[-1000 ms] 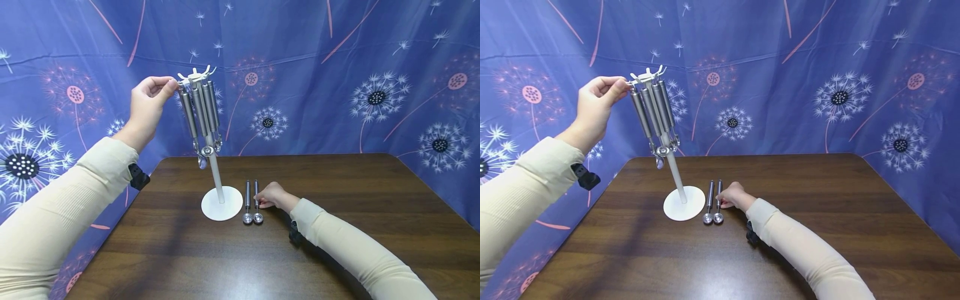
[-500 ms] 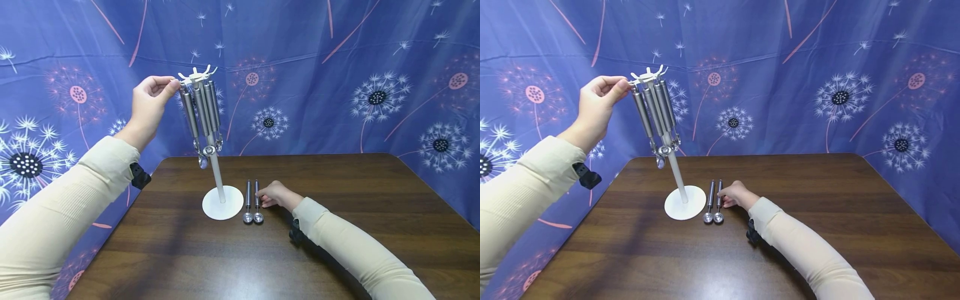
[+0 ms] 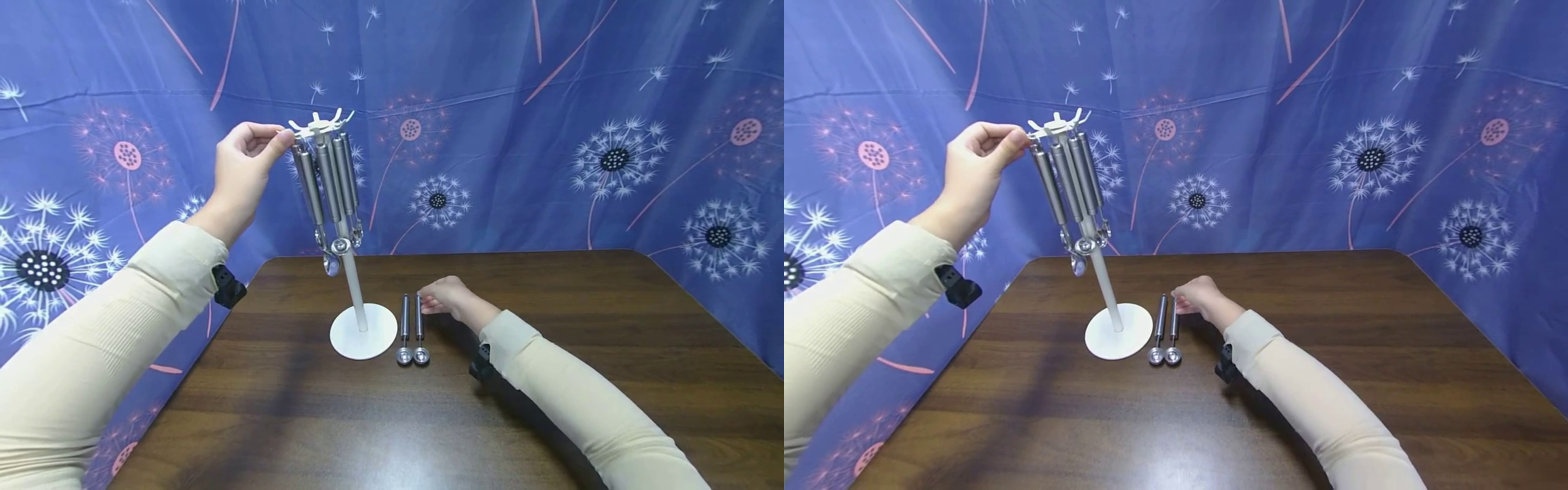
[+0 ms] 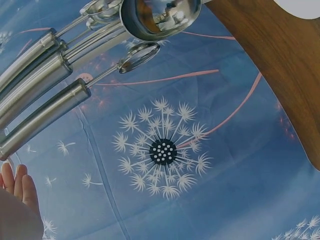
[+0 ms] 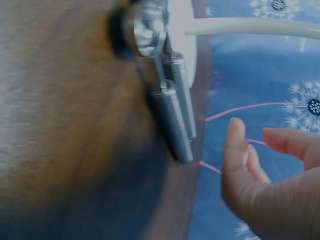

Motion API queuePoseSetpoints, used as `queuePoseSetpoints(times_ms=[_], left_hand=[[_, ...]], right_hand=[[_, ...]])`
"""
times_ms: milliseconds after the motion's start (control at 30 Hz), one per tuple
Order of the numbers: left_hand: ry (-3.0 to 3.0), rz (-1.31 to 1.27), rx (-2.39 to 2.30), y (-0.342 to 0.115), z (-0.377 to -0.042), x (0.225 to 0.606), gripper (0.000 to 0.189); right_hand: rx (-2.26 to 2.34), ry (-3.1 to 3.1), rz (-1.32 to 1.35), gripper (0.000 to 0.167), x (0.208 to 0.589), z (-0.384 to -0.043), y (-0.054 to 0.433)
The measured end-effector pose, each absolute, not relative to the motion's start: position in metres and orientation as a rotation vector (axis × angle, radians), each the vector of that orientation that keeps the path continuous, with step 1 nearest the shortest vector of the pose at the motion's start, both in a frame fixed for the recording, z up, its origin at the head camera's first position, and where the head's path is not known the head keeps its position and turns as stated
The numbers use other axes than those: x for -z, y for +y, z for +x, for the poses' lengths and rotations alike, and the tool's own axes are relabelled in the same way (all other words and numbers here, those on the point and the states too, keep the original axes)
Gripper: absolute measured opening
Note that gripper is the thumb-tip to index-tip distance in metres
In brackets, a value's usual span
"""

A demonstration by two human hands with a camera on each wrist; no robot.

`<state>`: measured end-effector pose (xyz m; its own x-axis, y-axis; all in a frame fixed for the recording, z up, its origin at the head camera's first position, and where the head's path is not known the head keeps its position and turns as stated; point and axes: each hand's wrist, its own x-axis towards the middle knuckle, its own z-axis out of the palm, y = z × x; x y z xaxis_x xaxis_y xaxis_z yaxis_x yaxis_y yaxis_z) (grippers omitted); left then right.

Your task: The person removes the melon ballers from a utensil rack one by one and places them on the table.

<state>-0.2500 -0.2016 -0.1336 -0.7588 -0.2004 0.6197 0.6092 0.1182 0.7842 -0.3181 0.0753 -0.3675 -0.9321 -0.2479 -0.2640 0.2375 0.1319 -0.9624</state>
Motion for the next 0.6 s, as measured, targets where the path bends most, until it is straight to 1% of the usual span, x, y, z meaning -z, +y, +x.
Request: queuePoseSetpoints(times_ms=[167, 400, 600], left_hand=[[-1.803, -0.385, 1.689, -0.201, -0.25, 0.132, 0.015], [-1.8, -0.395, 1.687, -0.202, -0.251, 0.132, 0.012], [-1.82, -0.381, 1.676, -0.202, -0.25, 0.131, 0.011]], right_hand=[[1.974, 2.0, -0.148, 0.037, 0.349, -0.322, 0.072], [2.011, 2.004, -0.187, 0.035, 0.314, -0.324, 0.064], [2.039, 2.01, -0.247, 0.034, 0.292, -0.321, 0.058]])
